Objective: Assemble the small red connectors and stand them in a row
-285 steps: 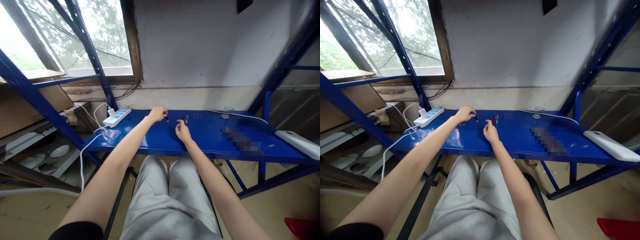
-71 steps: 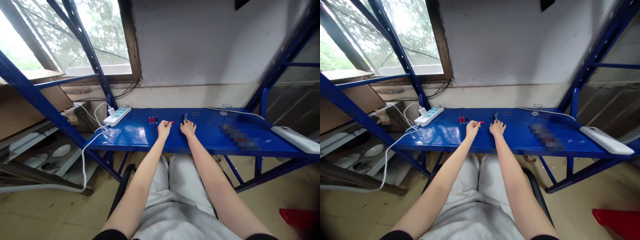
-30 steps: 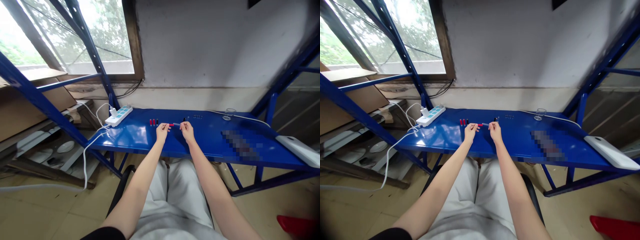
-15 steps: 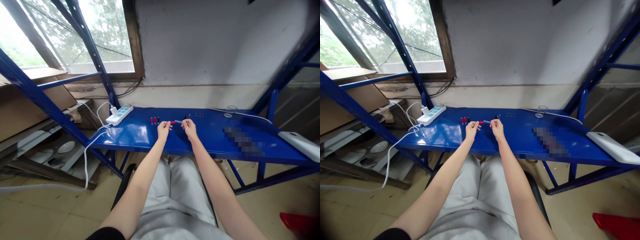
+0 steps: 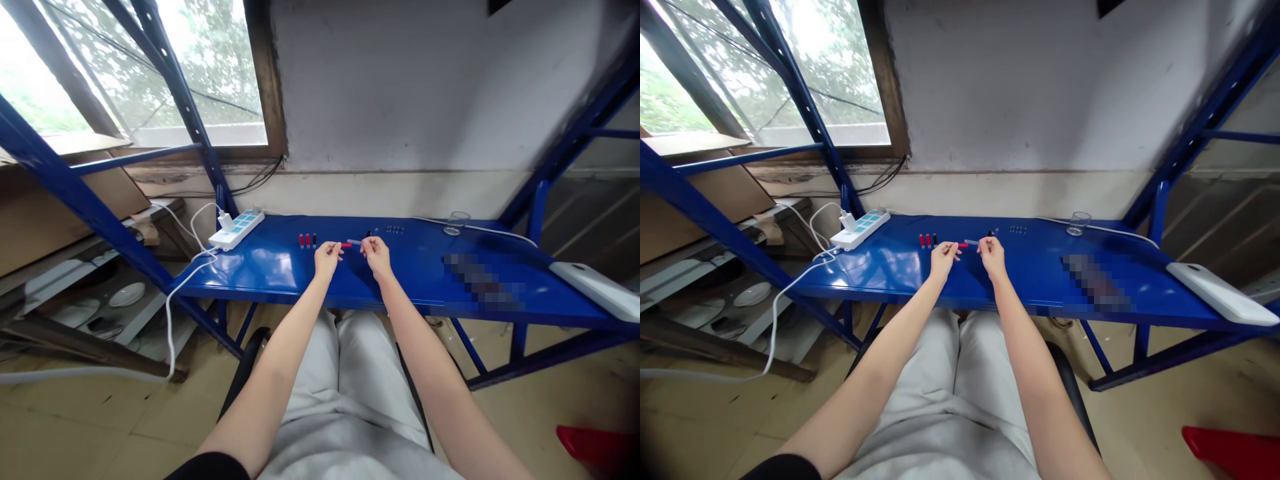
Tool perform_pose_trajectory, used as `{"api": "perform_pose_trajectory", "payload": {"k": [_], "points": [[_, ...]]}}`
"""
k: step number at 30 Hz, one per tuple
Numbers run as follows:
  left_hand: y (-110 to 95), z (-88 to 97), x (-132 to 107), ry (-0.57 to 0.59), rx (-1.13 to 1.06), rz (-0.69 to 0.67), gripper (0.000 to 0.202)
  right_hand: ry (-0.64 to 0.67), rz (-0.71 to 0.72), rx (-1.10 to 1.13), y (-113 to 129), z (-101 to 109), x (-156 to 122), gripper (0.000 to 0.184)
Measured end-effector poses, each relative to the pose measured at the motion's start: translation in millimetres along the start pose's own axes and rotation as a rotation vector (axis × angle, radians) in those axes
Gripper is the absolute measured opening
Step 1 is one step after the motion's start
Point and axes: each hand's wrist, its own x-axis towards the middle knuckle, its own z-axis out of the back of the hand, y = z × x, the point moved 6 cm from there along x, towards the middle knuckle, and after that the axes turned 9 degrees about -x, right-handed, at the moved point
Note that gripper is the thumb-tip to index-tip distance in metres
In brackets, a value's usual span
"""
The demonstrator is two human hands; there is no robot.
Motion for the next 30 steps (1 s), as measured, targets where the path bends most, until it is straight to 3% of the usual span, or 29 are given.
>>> {"api": "perform_pose_trajectory", "payload": {"k": [17,22,27,30], "points": [[-0.5,11.7,-3.4,-0.111,0.017,-0.021,0.026,0.073,-0.040,-0.049,-6.7,-5.1,-1.2,0.032],[1.3,6.9,-1.8,-0.069,0.010,-0.019,0.025,0.102,-0.057,-0.028,-7.4,-8.5,-2.0,0.033],[2.4,-5.0,-2.8,0.080,-0.031,0.008,0.021,0.190,-0.076,0.001,-7.8,-15.6,-3.8,0.036],[3.6,-5.8,-2.8,0.087,-0.058,0.026,0.021,0.216,-0.090,-0.010,-8.4,-17.7,-4.5,0.039]]}}
